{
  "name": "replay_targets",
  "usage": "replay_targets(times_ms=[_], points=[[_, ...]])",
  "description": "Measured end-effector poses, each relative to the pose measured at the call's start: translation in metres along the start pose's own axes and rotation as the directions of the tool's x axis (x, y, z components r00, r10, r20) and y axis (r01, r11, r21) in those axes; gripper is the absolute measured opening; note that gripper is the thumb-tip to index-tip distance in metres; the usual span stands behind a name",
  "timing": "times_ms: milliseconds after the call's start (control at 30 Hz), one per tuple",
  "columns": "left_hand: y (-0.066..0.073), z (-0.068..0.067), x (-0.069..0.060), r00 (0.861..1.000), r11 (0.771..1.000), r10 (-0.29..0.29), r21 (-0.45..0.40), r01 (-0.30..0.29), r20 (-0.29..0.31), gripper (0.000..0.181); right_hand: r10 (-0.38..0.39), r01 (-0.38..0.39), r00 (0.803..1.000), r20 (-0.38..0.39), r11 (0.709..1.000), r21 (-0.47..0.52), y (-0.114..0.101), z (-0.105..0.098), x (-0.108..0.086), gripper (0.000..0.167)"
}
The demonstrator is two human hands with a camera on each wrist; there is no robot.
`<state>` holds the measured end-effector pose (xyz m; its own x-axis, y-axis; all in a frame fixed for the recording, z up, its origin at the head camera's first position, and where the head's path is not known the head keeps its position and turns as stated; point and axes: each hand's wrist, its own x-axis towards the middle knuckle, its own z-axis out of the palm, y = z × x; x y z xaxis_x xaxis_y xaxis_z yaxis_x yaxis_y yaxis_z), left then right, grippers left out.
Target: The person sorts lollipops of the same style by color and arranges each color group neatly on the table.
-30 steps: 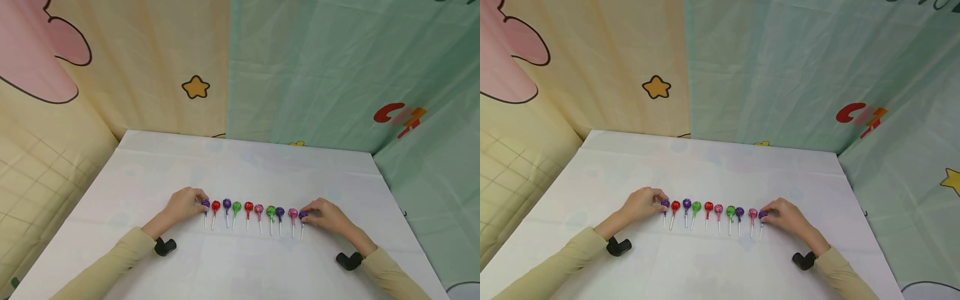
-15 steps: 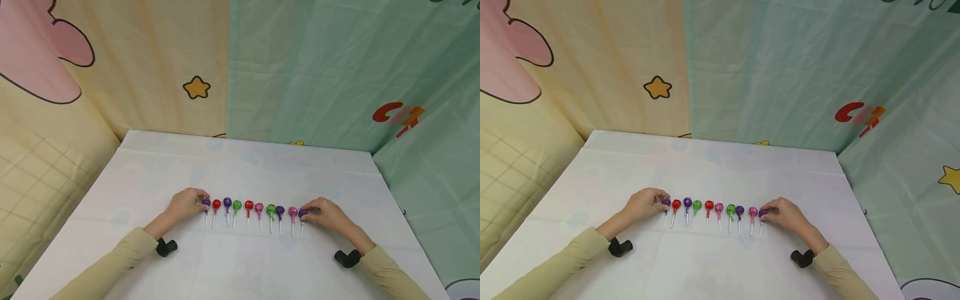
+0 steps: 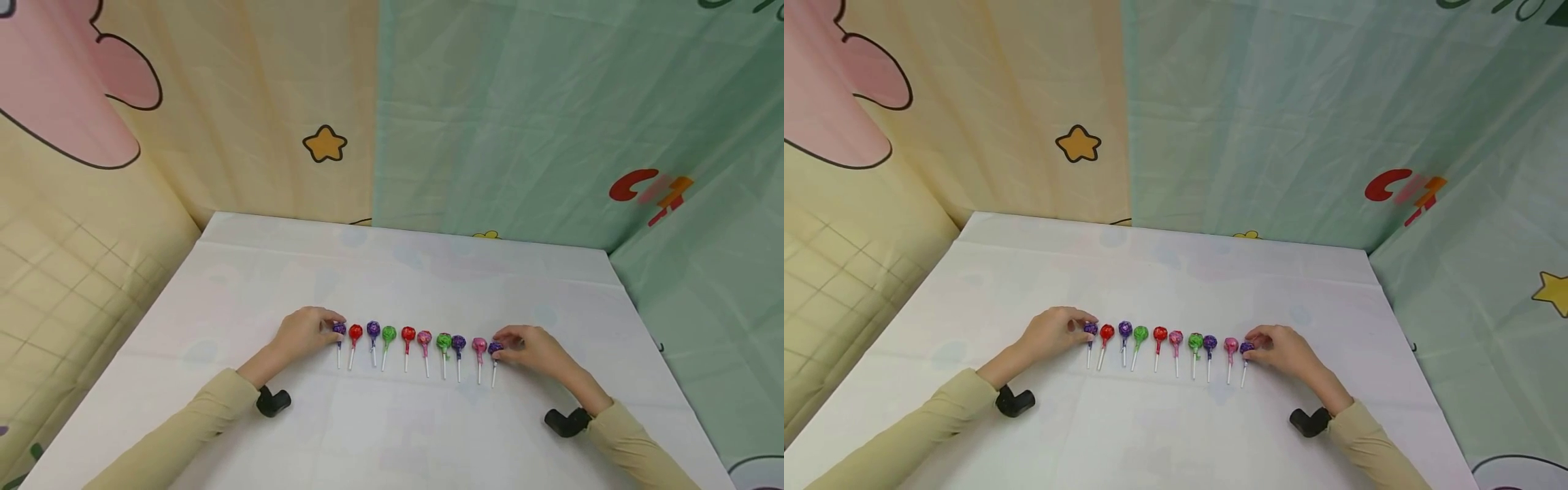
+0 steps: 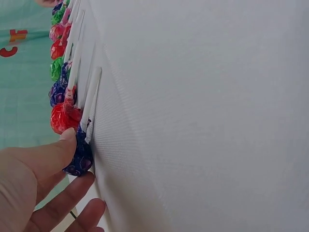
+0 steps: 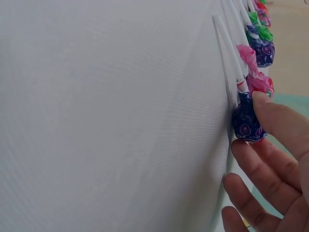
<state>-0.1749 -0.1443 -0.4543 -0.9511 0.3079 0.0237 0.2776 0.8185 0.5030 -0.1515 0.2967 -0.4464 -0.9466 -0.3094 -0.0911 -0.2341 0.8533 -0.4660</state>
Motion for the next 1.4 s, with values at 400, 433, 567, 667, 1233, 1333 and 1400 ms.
replay_targets(times_ms=[400,433,567,667,1233,1333,1400], points=[[-0.001,0.004,-0.004,0.999,1.0,-0.016,-0.012,0.015,-0.037,0.027,0.023,-0.025,0.999,0.023,0.998,0.058,0.001,0.0,0.0,0.026],[-0.001,0.005,-0.004,0.999,1.0,-0.017,-0.014,0.016,-0.043,0.027,0.024,-0.025,0.999,0.026,0.998,0.062,0.001,0.0,0.0,0.026],[0.0,0.007,-0.006,0.998,0.999,-0.033,-0.037,0.031,-0.056,0.028,0.023,-0.026,0.999,0.034,0.995,0.094,0.004,0.001,0.001,0.026],[0.001,0.009,-0.006,0.997,0.998,-0.041,-0.041,0.039,-0.071,0.029,0.013,-0.018,0.999,0.036,0.993,0.117,0.005,0.0,0.002,0.025],[0.0,0.002,0.006,0.991,1.0,-0.008,-0.01,0.007,-0.132,0.026,0.043,-0.037,0.998,-0.056,0.994,0.106,0.007,-0.016,0.012,0.026],[0.002,-0.002,0.012,0.992,1.0,0.002,-0.017,-0.004,-0.128,0.028,0.044,-0.035,0.995,-0.089,0.993,0.109,0.004,-0.016,0.018,0.027],[0.003,-0.005,0.016,0.993,1.0,-0.002,-0.026,-0.002,-0.121,0.029,0.041,-0.027,0.991,-0.125,0.994,0.106,0.002,-0.016,0.023,0.027]])
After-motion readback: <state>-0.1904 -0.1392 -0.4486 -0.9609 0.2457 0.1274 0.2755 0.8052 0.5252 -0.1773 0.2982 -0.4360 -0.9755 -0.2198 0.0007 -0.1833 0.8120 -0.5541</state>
